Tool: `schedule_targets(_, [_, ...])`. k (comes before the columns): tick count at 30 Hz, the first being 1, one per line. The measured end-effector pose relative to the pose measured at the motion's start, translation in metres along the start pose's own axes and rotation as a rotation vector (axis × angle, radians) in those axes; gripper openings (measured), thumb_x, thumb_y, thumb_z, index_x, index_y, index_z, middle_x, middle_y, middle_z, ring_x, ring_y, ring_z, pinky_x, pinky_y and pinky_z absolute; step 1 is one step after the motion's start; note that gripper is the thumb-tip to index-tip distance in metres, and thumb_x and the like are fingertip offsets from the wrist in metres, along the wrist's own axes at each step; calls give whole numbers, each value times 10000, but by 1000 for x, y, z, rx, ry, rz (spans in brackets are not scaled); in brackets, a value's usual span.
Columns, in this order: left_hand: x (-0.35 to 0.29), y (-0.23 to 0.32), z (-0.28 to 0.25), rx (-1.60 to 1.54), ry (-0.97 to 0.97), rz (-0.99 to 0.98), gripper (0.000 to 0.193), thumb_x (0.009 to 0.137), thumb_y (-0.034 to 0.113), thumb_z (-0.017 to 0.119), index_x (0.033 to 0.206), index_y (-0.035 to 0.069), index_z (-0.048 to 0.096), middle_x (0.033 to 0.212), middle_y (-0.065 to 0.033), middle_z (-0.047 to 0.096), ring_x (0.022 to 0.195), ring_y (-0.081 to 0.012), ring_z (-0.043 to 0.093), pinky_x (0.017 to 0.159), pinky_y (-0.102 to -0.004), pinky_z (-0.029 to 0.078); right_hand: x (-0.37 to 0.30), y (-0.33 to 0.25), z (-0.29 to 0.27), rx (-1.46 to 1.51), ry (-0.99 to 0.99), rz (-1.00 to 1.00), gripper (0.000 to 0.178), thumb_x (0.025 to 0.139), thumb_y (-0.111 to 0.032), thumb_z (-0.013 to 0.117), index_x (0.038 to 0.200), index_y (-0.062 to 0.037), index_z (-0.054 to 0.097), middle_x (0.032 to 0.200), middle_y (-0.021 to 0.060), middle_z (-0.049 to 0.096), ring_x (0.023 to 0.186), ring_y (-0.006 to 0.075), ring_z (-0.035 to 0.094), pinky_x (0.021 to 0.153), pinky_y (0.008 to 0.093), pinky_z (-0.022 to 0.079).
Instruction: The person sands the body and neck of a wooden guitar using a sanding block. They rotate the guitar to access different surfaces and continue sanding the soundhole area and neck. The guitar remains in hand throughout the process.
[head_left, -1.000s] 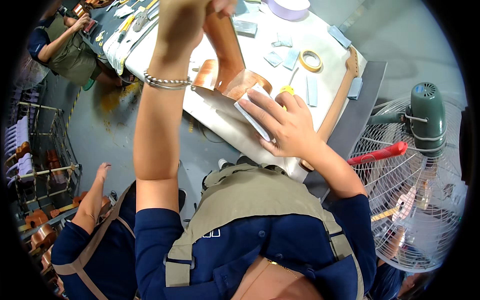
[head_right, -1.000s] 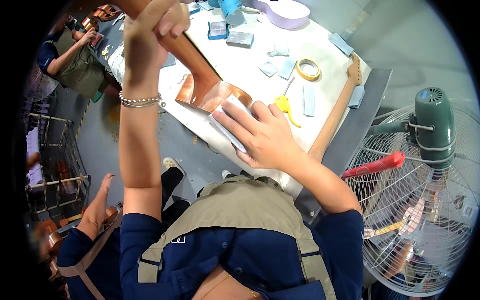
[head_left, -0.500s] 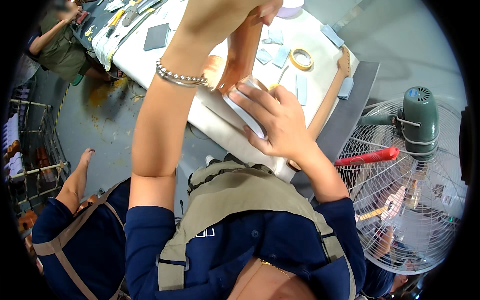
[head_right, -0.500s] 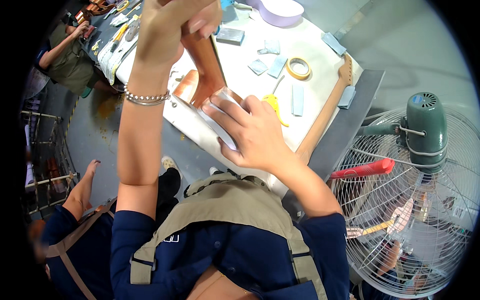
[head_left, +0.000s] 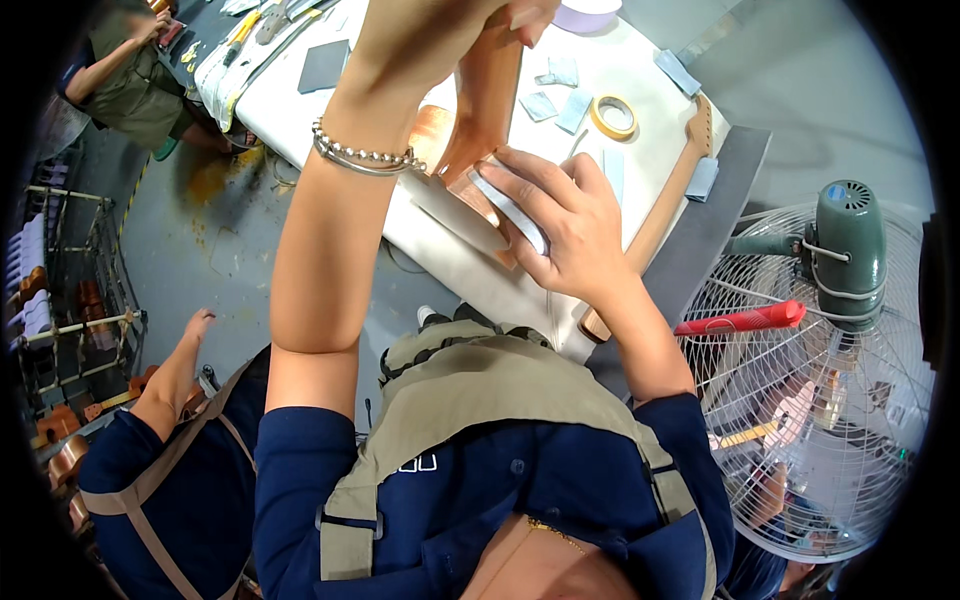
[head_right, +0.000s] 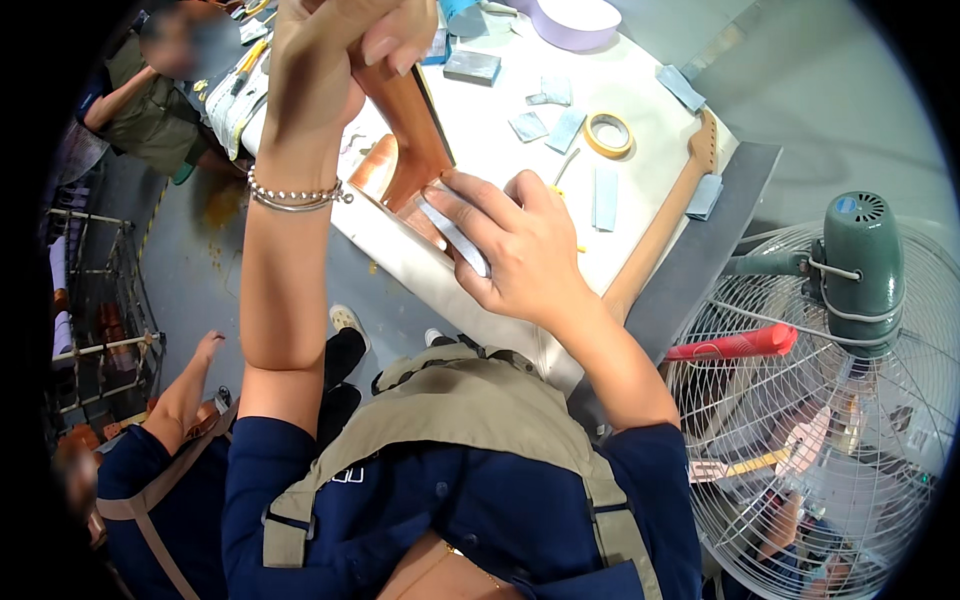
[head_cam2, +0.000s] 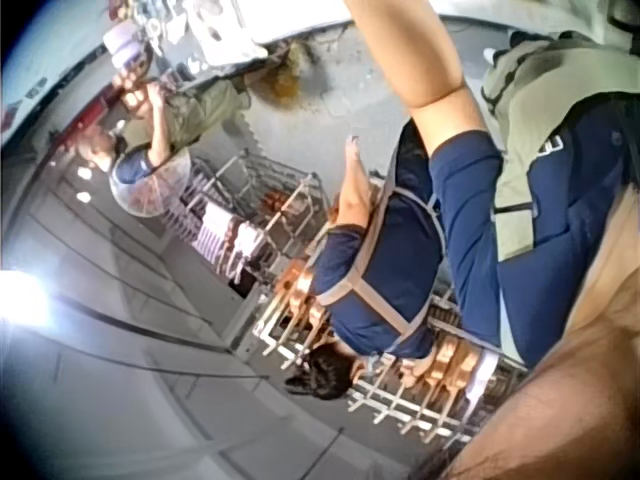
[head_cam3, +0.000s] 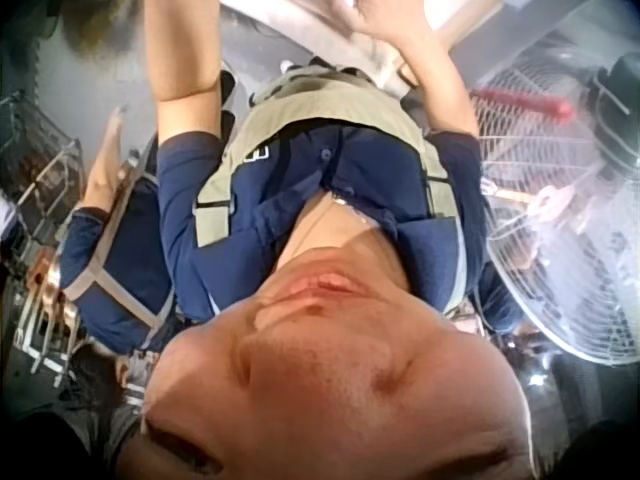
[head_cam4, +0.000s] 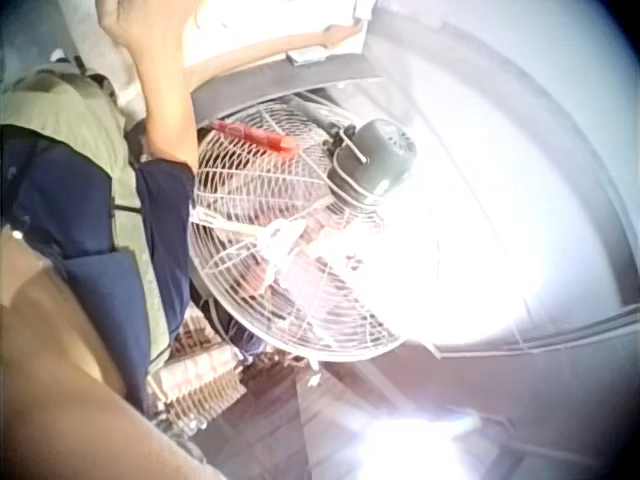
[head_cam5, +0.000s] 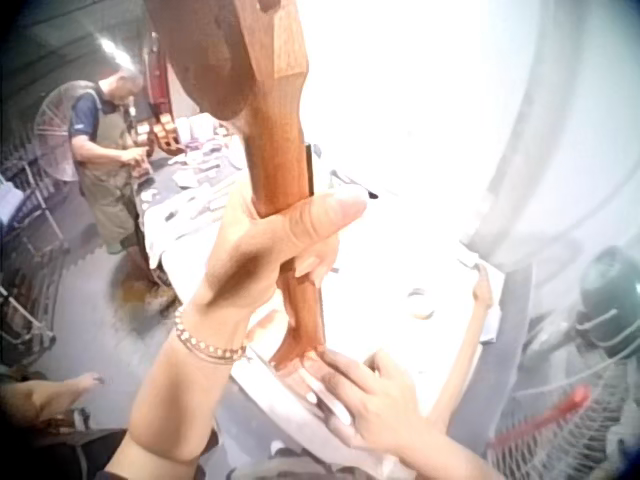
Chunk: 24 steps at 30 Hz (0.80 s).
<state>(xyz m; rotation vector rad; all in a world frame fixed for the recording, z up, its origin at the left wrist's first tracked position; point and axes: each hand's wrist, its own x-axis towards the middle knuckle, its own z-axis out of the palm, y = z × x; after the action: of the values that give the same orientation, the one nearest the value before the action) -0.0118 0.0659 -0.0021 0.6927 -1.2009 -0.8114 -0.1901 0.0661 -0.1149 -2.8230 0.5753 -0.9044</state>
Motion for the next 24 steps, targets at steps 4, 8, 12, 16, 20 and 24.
schedule_targets(4, [0,-9,-10,-27,-37,22,237,769,144,703,636,69,523,457,9,442,387,-81,431,394,-212,361,-18,1,-14,61,-74,5,498,600,-208,621,1094,-151,629,1160,-21,579,664,221,391,607,301,389])
schedule_targets(8, [-4,-10,-7,-36,19,39,204,785,108,665,666,63,507,460,19,426,382,-79,417,386,-212,351,0,1,-6,30,-2,12,487,593,-182,599,1076,-145,645,1110,-5,600,668,225,396,611,301,390])
schedule_targets(12, [-2,-7,-38,-157,-238,150,178,818,130,617,730,46,486,464,4,423,369,-95,411,369,-224,363,-18,-1,-26,247,-76,78,465,601,-154,586,1061,-124,648,1091,22,606,742,243,468,696,313,408])
schedule_targets(16, [-10,17,-117,-234,-78,90,232,916,134,394,690,168,436,506,93,352,486,-69,371,579,-257,360,-59,20,-22,331,184,404,430,747,-105,536,1172,-86,602,1196,121,559,999,261,512,922,363,378])
schedule_targets(20, [-45,33,-148,-299,326,130,264,868,179,484,624,161,384,504,61,374,493,-85,405,574,-264,400,-81,37,24,929,719,1006,443,875,-204,477,1276,-16,470,1257,85,485,957,154,504,848,273,403])
schedule_targets(24, [-75,24,-178,-603,386,159,280,825,167,540,563,164,442,471,84,418,455,-71,442,534,-257,443,-116,64,85,1382,933,1351,450,925,-308,460,1267,-18,430,1219,115,506,1073,160,508,898,303,419])
